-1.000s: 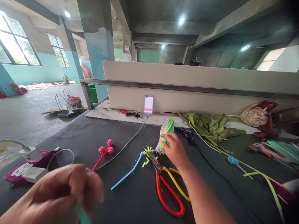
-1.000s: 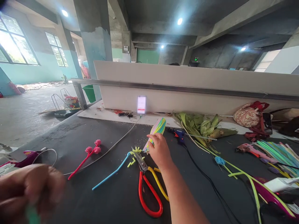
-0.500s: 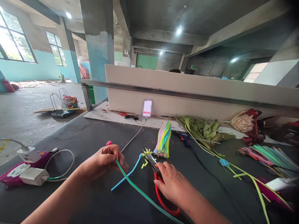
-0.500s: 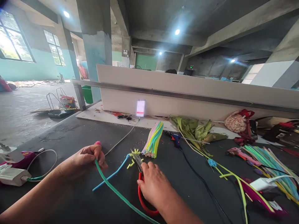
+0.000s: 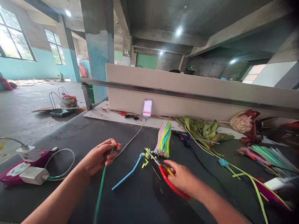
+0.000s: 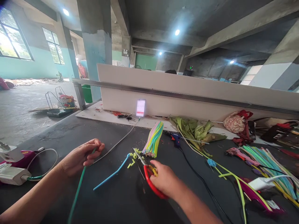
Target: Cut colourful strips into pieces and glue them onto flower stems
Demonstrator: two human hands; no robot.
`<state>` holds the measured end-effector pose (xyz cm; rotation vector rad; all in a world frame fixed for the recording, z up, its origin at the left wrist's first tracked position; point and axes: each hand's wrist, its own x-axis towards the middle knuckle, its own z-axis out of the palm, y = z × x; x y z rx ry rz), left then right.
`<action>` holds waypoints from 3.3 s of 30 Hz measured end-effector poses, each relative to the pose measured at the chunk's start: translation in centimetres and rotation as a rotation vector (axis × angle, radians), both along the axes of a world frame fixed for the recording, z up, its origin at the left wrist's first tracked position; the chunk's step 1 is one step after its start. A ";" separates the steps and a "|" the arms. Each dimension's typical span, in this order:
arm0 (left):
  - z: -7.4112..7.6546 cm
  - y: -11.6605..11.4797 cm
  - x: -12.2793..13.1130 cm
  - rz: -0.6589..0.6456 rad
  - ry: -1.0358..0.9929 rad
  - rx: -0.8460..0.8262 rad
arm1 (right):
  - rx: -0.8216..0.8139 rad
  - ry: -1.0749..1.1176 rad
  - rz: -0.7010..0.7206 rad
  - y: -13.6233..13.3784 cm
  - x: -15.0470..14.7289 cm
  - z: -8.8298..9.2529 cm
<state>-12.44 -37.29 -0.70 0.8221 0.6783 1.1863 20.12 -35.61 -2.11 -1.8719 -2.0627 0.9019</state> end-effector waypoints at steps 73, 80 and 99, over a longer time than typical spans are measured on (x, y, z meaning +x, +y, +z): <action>-2.0 3.9 6.4 -0.081 0.395 -0.265 | -0.703 0.884 -0.221 -3.9 0.0 2.0; -1.8 3.9 5.9 -0.096 0.257 -0.246 | -0.621 0.823 -0.092 -4.4 -0.2 1.1; 1.2 11.0 16.1 0.044 0.758 -0.064 | -0.261 0.662 -0.212 -1.4 6.9 1.3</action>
